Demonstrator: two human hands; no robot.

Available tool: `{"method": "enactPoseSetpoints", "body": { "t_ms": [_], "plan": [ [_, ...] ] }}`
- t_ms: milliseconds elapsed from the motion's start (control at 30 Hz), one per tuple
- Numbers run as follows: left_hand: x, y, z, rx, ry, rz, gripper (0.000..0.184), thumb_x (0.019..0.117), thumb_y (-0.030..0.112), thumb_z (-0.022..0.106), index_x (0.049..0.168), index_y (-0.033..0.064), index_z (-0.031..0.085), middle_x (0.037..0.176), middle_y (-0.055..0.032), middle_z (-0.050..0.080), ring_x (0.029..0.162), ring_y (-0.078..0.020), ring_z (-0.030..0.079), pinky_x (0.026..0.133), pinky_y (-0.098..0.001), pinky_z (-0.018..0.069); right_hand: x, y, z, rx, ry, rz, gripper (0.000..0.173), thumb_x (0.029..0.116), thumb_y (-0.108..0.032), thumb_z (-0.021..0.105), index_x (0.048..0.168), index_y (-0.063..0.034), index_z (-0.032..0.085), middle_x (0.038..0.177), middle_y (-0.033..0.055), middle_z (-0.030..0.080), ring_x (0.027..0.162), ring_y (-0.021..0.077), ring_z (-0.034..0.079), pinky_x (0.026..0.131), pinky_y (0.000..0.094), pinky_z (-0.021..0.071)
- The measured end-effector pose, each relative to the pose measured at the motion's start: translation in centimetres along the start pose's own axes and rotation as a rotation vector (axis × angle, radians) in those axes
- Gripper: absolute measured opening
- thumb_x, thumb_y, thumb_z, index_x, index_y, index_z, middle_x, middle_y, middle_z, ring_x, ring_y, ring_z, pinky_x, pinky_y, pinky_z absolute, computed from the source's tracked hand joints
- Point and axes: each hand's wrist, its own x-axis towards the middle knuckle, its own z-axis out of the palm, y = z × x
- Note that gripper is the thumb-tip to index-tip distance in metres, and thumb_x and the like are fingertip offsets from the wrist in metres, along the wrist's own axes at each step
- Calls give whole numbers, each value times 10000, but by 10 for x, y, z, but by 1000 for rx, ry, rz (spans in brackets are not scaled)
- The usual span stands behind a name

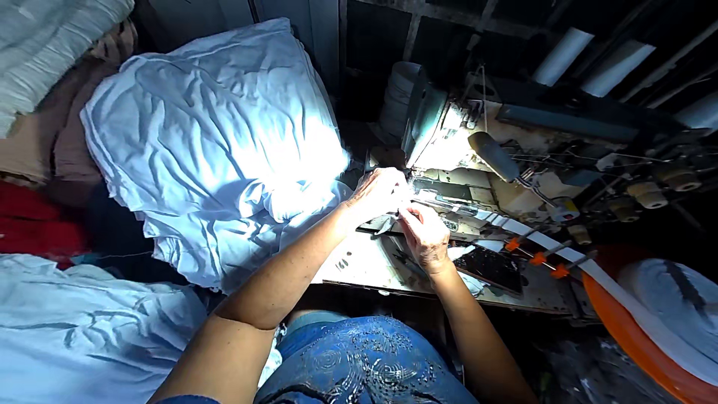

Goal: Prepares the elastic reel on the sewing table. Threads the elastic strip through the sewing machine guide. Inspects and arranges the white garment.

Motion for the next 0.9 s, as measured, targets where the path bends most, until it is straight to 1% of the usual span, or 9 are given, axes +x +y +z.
{"method": "enactPoseSetpoints", "body": {
  "t_ms": [133, 267, 367, 433, 567, 667, 733, 800, 900],
  "plan": [
    [5, 8, 3, -12, -40, -46, 94, 909, 82, 680, 921, 1, 726, 919, -154, 711, 907, -304, 688, 813, -538, 525, -4, 7, 2, 166, 82, 46, 108, 918, -69, 699, 928, -44, 803, 953, 155, 752, 906, 234, 727, 822, 340, 593],
    [-4, 15, -4, 85, -51, 3, 130, 947, 87, 668, 973, -34, 707, 973, -186, 686, 963, -327, 676, 885, -497, 521, -12, 8, -10, 244, 59, 86, 133, 936, -78, 686, 944, -4, 795, 999, 189, 749, 963, 230, 729, 878, 306, 588],
    [-9, 6, 0, 391, -48, 284, 112, 942, 28, 644, 957, -60, 713, 951, -207, 689, 978, -370, 679, 864, -485, 533, -15, 10, -16, 246, 43, 80, 154, 951, -83, 673, 959, 11, 795, 1040, 179, 762, 1017, 228, 735, 920, 304, 581],
    [-13, 7, 3, 549, -66, 362, 110, 938, 25, 636, 977, -35, 720, 968, -192, 698, 980, -375, 674, 827, -486, 525, -16, 10, -16, 233, 32, 63, 164, 957, -97, 670, 946, 5, 798, 1031, 167, 770, 1008, 231, 742, 916, 321, 584],
    [-33, 22, 13, 563, -83, 161, 197, 944, 48, 638, 1126, 7, 703, 1109, -171, 694, 1067, -354, 655, 895, -497, 512, -17, 7, -17, 229, 10, 73, 181, 963, -95, 648, 950, 10, 795, 1018, 167, 773, 996, 238, 746, 902, 331, 589],
    [-39, 18, 29, 547, 25, 123, 238, 925, 157, 625, 1129, 71, 713, 1133, -125, 714, 1069, -316, 665, 855, -483, 487, -17, 7, -17, 230, 12, 70, 182, 963, -91, 646, 950, 12, 795, 1009, 170, 772, 981, 235, 746, 893, 328, 590],
    [-39, 13, 35, 552, 71, 102, 305, 952, 256, 564, 1152, 85, 718, 1186, -108, 717, 1159, -315, 656, 991, -533, 467, -15, 7, -17, 238, 10, 74, 179, 965, -85, 643, 953, 13, 793, 1018, 169, 771, 988, 233, 744, 896, 323, 588],
    [-37, 8, 33, 530, 45, 76, 353, 1000, 299, 520, 1205, 81, 706, 1263, -116, 691, 1276, -338, 600, 1125, -609, 366, -13, 8, -17, 241, 10, 82, 170, 954, -75, 650, 954, 13, 795, 1020, 171, 772, 991, 235, 746, 900, 325, 589],
    [-32, -2, 27, 506, -9, 88, 435, 1045, 298, 435, 1341, 61, 648, 1402, -127, 631, 1395, -365, 503, 1166, -667, 266, -11, 7, -18, 221, -32, 103, 180, 970, -88, 644, 986, 8, 795, 1047, 165, 768, 1006, 238, 740, 910, 334, 587]
  ]
}}
